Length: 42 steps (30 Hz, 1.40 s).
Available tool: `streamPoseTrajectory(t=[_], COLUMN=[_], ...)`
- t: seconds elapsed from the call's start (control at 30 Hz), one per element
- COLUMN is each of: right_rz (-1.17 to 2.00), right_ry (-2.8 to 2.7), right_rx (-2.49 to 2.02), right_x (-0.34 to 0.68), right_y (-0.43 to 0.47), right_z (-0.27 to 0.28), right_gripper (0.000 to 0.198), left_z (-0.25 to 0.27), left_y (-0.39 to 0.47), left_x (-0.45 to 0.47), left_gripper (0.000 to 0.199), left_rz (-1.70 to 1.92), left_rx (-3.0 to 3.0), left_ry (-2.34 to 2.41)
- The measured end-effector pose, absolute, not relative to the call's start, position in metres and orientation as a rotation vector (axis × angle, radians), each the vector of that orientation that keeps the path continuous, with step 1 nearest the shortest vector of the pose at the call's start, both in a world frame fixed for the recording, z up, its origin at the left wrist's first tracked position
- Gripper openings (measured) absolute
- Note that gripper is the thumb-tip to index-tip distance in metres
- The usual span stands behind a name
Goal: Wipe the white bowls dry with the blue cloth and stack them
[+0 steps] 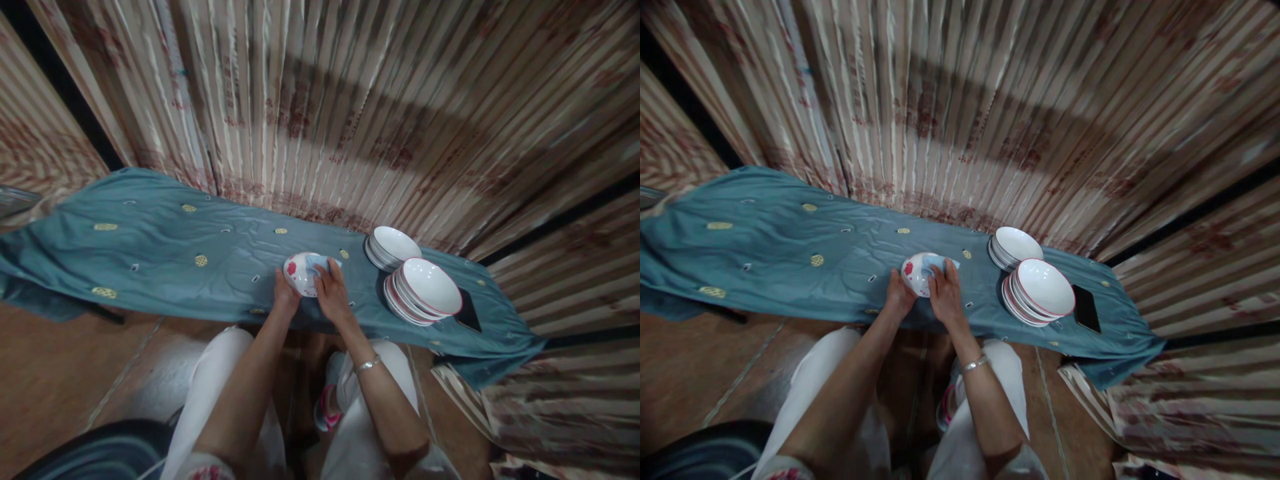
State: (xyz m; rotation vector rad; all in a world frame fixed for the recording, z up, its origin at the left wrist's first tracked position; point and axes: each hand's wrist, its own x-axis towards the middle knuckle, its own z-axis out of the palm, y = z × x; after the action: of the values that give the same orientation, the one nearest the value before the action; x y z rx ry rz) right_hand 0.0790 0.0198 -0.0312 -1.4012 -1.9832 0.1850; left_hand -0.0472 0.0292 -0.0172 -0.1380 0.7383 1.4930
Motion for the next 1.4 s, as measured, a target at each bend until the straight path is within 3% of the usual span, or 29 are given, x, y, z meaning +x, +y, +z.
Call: streamPoseTrajectory(t=[0.3, 0.63, 1.03, 1.4], right_rz=[0.190, -0.044, 0.076, -0.158], right_ry=[-2.088, -2.171, -2.064, -2.223], right_rx=[-1.421, -1.634, -1.412, -1.378], right_x=[0.070, 0.073, 0.090, 0.083], right_y=[0.042, 0.042, 0.013, -0.007], right_z=[-0.024, -0.011, -0.045, -0.046], right_gripper=[0.044, 0.043, 0.052, 0.048], left_z=[-0.012, -0.002, -0.004, -0.020], left_y=[0.027, 0.025, 0.027, 0.029], left_x=[-0.046, -0.046, -0.045, -0.048], left_gripper=[0.054, 0.056, 0.054, 0.056], left_rz=[1.501, 1.483, 1.502, 1.490], left_rx=[-0.143, -0.165, -0.191, -0.115], left_ry=[0.765, 0.783, 0.791, 0.713])
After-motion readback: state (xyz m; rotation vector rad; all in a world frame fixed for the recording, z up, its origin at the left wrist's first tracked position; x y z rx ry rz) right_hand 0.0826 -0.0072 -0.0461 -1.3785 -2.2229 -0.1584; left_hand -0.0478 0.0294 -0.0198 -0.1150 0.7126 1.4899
